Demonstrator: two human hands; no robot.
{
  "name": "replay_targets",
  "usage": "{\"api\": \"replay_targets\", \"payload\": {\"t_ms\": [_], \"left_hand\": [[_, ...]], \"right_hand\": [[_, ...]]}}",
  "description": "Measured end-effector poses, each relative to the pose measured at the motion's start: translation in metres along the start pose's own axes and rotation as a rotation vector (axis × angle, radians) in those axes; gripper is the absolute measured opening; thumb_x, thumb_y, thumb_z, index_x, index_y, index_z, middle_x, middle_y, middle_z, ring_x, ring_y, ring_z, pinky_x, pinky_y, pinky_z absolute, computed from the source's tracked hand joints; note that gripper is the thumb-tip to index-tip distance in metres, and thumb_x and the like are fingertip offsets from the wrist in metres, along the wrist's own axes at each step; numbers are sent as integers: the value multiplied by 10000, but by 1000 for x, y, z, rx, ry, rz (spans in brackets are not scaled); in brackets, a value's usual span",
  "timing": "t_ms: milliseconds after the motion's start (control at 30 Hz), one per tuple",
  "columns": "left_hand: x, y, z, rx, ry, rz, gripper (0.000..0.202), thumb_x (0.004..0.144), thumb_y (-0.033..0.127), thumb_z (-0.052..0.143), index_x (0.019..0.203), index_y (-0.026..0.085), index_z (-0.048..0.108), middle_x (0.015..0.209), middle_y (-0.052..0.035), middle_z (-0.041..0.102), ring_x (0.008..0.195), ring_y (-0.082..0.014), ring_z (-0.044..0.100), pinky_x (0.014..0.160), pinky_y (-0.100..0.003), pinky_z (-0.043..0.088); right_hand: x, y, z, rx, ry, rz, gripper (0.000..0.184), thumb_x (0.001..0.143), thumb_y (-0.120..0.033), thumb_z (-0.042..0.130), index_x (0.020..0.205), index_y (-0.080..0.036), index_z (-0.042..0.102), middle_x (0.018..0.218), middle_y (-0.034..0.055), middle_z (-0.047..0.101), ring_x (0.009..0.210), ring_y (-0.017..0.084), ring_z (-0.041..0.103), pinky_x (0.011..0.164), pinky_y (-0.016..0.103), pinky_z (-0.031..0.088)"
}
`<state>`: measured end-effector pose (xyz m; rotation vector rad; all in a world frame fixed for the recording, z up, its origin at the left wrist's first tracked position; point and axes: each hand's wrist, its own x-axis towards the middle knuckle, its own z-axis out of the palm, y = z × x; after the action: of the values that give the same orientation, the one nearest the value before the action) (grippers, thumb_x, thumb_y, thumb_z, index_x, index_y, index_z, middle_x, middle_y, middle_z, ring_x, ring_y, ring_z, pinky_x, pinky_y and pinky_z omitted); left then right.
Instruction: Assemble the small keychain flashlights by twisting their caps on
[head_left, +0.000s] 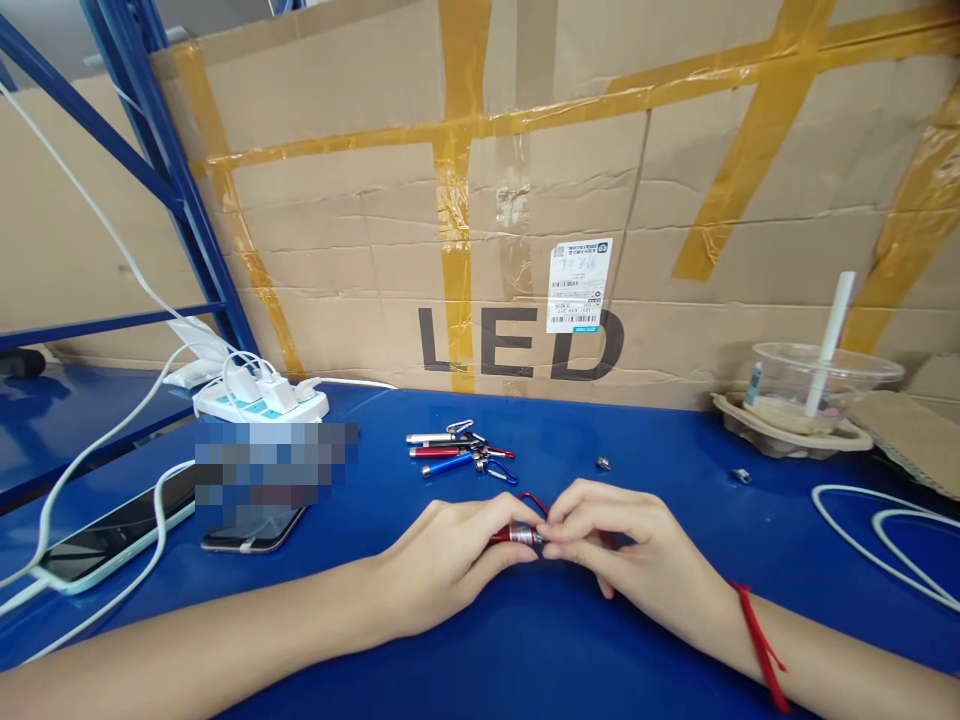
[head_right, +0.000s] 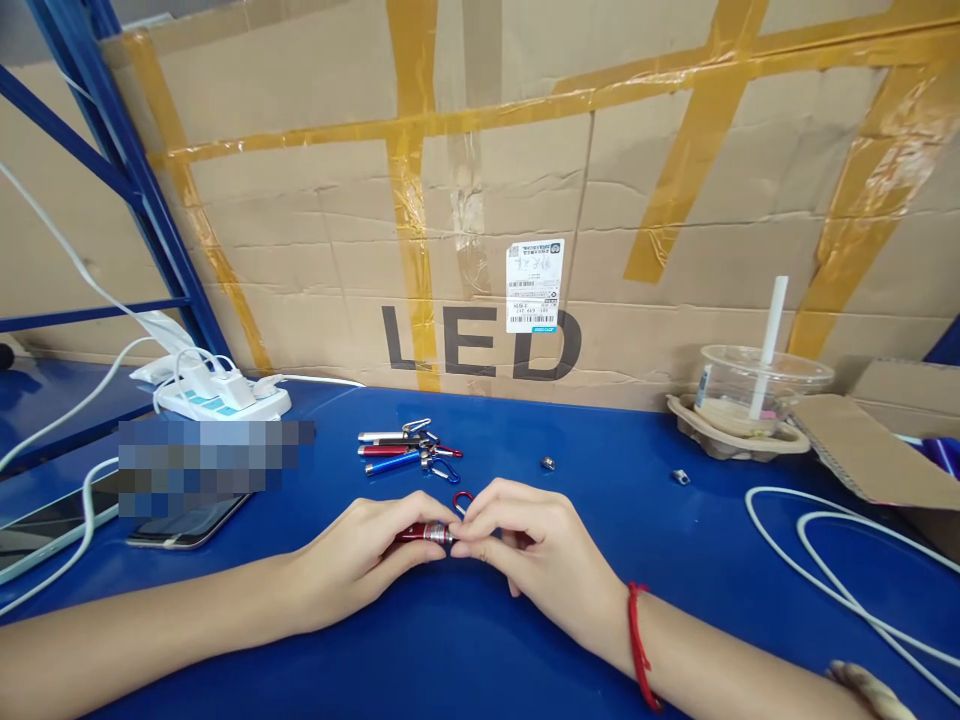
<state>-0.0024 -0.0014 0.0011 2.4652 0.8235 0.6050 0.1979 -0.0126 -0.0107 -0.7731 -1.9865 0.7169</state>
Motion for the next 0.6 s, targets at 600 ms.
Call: {"api": "replay_targets", "payload": {"t_ms": [600], "left_hand": [[0, -1, -1, 21, -30, 8, 215, 886, 326, 391, 1060, 240, 484, 950, 26, 614, 832, -85, 582, 692, -153, 415]], "right_hand": [[1, 0, 0, -50, -31, 20, 161, 784, -272, 588, 701, -140, 625, 743, 24, 575, 392, 20, 458, 360, 155, 391]]}}
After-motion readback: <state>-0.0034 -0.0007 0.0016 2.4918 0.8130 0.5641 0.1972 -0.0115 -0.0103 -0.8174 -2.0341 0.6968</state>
